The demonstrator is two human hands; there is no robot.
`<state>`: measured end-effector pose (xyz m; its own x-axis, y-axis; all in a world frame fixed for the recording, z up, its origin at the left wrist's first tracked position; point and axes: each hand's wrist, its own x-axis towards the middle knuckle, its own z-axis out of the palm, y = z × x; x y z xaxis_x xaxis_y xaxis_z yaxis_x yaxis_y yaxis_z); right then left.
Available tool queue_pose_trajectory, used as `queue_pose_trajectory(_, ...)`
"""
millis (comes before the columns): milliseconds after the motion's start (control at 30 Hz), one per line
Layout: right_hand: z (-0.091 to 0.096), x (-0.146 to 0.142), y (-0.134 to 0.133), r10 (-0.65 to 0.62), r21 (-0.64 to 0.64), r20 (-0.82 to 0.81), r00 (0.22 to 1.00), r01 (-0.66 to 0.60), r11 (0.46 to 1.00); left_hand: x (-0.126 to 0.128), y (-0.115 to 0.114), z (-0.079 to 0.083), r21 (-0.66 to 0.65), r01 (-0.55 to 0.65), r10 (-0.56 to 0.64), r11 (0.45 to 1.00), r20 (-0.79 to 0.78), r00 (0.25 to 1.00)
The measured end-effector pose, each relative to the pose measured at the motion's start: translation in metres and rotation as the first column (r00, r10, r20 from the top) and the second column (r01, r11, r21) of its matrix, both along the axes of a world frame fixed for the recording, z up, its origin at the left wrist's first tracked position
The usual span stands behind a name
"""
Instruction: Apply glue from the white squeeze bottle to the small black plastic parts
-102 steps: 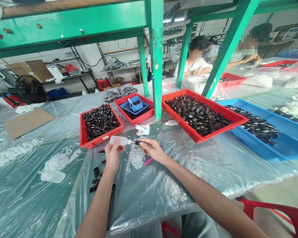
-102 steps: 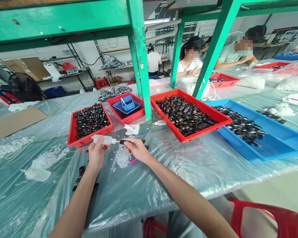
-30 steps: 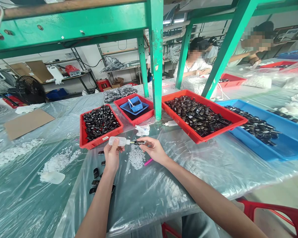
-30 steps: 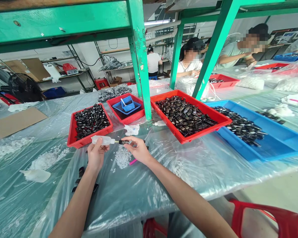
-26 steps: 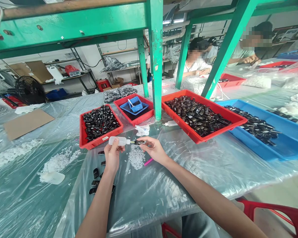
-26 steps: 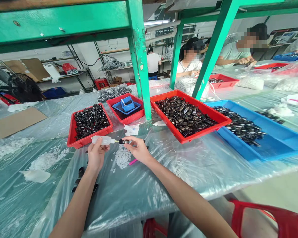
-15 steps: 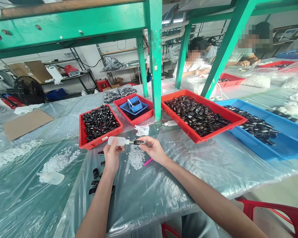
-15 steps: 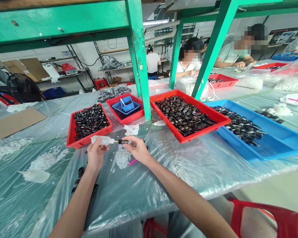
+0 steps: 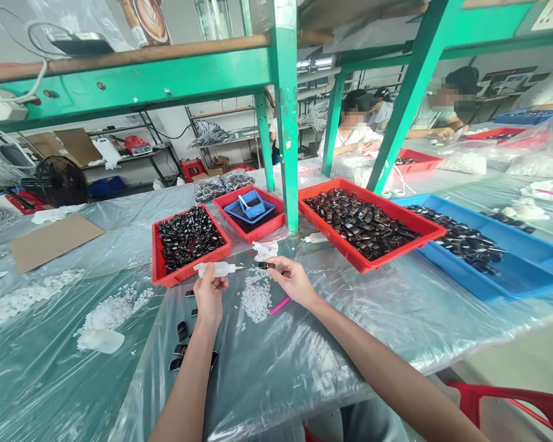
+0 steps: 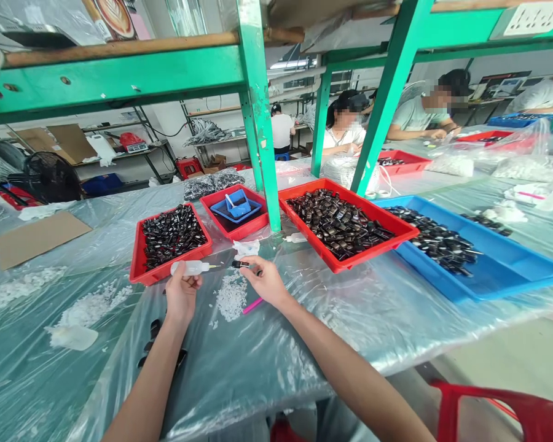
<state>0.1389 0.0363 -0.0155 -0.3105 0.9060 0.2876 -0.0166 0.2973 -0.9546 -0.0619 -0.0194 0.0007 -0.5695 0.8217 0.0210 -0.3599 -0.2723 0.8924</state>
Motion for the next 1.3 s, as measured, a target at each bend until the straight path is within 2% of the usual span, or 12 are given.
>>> queue_pose_trajectory(133, 0.009, 0.028, 0.007, -0.122, 0.107, 0.179, 0.976, 0.104, 0.989, -0.003, 0.001, 0.0, 0.002, -0.022, 0.022, 1.0, 0.045, 0.999)
queue_pose_trajectory(233, 0.01, 0.055, 0.009, -0.208, 0.233, 0.349, 0.914, 0.13, 0.964, -0.003, 0.001, -0.001, 0.024, -0.009, 0.007, 1.0, 0.08, 0.997)
queue_pose_trajectory(400, 0.007, 0.085, 0.009, -0.162, 0.313, 0.607, 0.778, -0.047, 0.949, -0.004, 0.003, -0.001, 0.052, -0.007, 0.001, 0.999, 0.114, 0.993)
queue_pose_trajectory(500, 0.011, 0.082, 0.006, -0.199, 0.356, 0.64, 0.742, -0.057, 0.933, -0.009, 0.004, 0.003, 0.073, -0.045, 0.033, 0.996, 0.163, 0.986)
queue_pose_trajectory(600, 0.02, 0.06, -0.007, -0.149, 0.351, 0.635, 0.758, -0.112, 0.93, -0.02, 0.005, 0.008, 0.092, -0.115, 0.086, 0.989, 0.27, 0.959)
queue_pose_trajectory(667, 0.026, 0.038, -0.021, -0.035, 0.319, 0.66, 0.751, -0.238, 0.918, -0.028, 0.004, 0.012, 0.105, -0.151, 0.107, 0.983, 0.344, 0.933)
queue_pose_trajectory(800, 0.029, -0.014, -0.048, 0.102, 0.35, 0.713, 0.694, -0.478, 0.806, -0.042, 0.003, 0.012, 0.155, -0.155, 0.08, 0.976, 0.407, 0.91)
queue_pose_trajectory(867, 0.028, -0.041, -0.053, 0.094, 0.387, 0.752, 0.652, -0.552, 0.739, -0.044, 0.002, 0.011, 0.175, -0.146, 0.06, 0.974, 0.418, 0.906)
queue_pose_trajectory(933, 0.027, -0.069, -0.05, 0.056, 0.394, 0.797, 0.602, -0.588, 0.707, -0.045, 0.002, 0.01, 0.18, -0.134, 0.046, 0.975, 0.423, 0.905)
queue_pose_trajectory(1067, 0.028, -0.118, -0.034, -0.084, 0.373, 0.866, 0.494, -0.524, 0.766, -0.045, 0.003, 0.008, 0.178, -0.122, 0.037, 0.977, 0.417, 0.908)
queue_pose_trajectory(1167, 0.029, -0.141, -0.028, -0.057, 0.312, 0.907, 0.417, -0.574, 0.757, -0.049, 0.003, 0.006, 0.165, -0.148, 0.063, 0.975, 0.432, 0.9)
queue_pose_trajectory(1300, 0.025, -0.148, -0.032, -0.041, 0.282, 0.927, 0.373, -0.62, 0.732, -0.055, 0.003, 0.006, 0.166, -0.199, 0.096, 0.966, 0.486, 0.869)
